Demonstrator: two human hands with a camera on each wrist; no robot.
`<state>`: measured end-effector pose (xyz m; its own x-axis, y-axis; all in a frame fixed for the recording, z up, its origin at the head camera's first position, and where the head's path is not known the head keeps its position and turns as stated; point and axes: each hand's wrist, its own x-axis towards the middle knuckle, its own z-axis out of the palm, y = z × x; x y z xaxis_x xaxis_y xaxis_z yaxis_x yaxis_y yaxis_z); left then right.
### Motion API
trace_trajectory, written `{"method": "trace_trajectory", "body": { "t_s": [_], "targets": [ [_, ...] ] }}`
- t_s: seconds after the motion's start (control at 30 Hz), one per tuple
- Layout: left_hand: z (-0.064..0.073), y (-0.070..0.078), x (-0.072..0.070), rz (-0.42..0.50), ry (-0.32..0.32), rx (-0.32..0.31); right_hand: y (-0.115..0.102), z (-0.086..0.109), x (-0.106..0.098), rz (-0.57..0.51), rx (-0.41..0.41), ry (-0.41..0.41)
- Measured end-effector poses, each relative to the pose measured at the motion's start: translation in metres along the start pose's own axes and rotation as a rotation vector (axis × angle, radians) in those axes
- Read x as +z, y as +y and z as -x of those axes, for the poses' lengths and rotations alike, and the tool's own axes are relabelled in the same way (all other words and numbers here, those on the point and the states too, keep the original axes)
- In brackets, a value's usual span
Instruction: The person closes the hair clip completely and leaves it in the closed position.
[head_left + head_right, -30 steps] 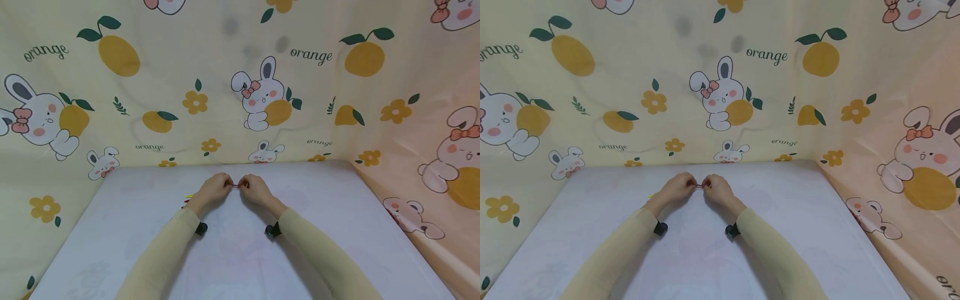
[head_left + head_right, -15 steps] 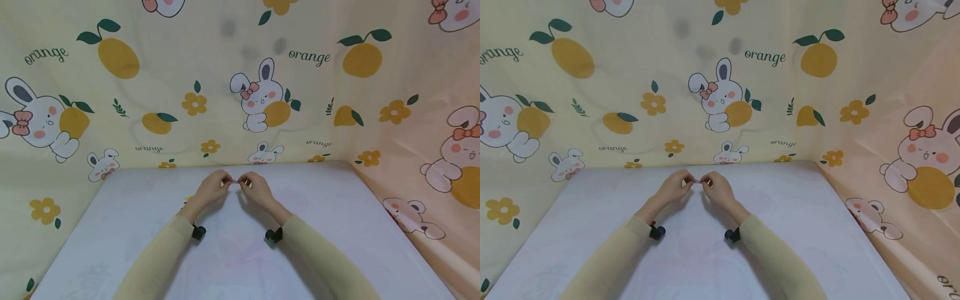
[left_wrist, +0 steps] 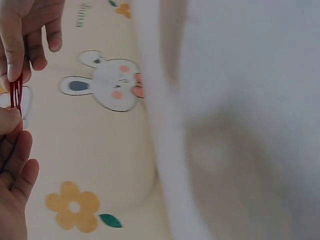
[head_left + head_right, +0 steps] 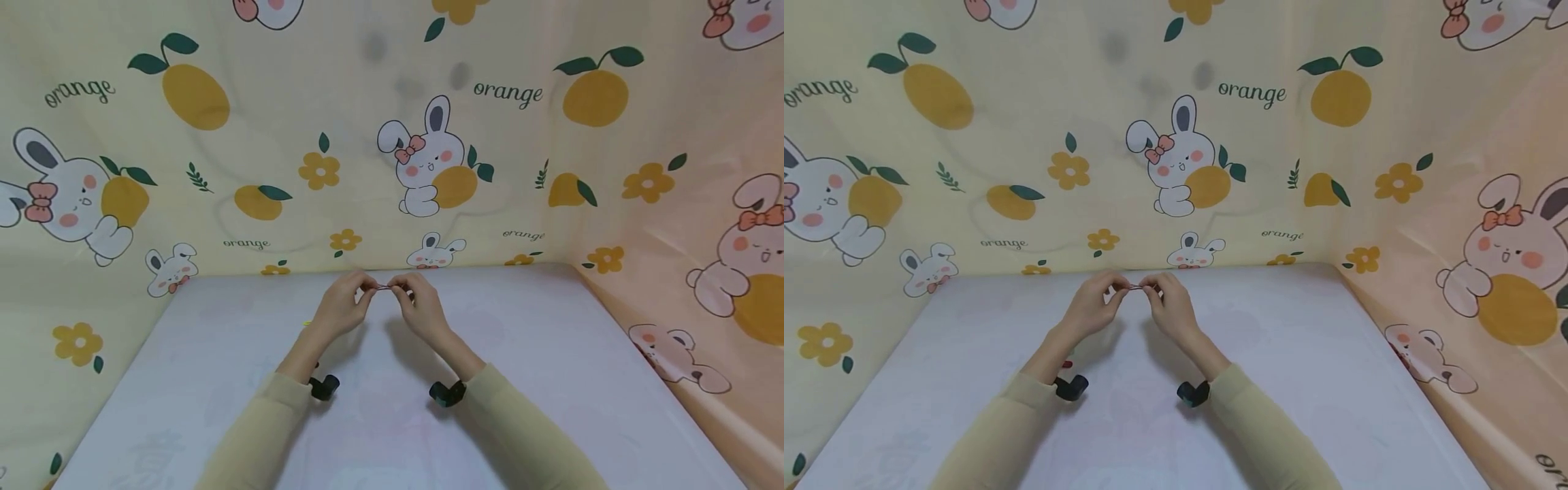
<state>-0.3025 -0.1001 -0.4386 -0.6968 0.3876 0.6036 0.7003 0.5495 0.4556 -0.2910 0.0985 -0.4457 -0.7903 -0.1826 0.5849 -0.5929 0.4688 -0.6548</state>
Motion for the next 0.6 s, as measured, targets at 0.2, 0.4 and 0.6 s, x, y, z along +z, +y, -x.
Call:
{"method": "trace_trajectory", "body": {
  "t_s": [0.2,0.4,0.6],
  "targets": [
    [0.001,0.014,-0.009,-0.013,0.102,0.092,-0.016,0.001,-0.005,-0.063,-0.06,0.068],
    [0.001,0.032,-0.02,-0.063,0.19,0.16,-0.032,0.001,-0.01,-0.127,-0.12,0.145],
    [0.002,0.047,-0.029,-0.066,0.247,0.206,-0.045,0.002,-0.014,-0.153,-0.191,0.199]
  ]
}}
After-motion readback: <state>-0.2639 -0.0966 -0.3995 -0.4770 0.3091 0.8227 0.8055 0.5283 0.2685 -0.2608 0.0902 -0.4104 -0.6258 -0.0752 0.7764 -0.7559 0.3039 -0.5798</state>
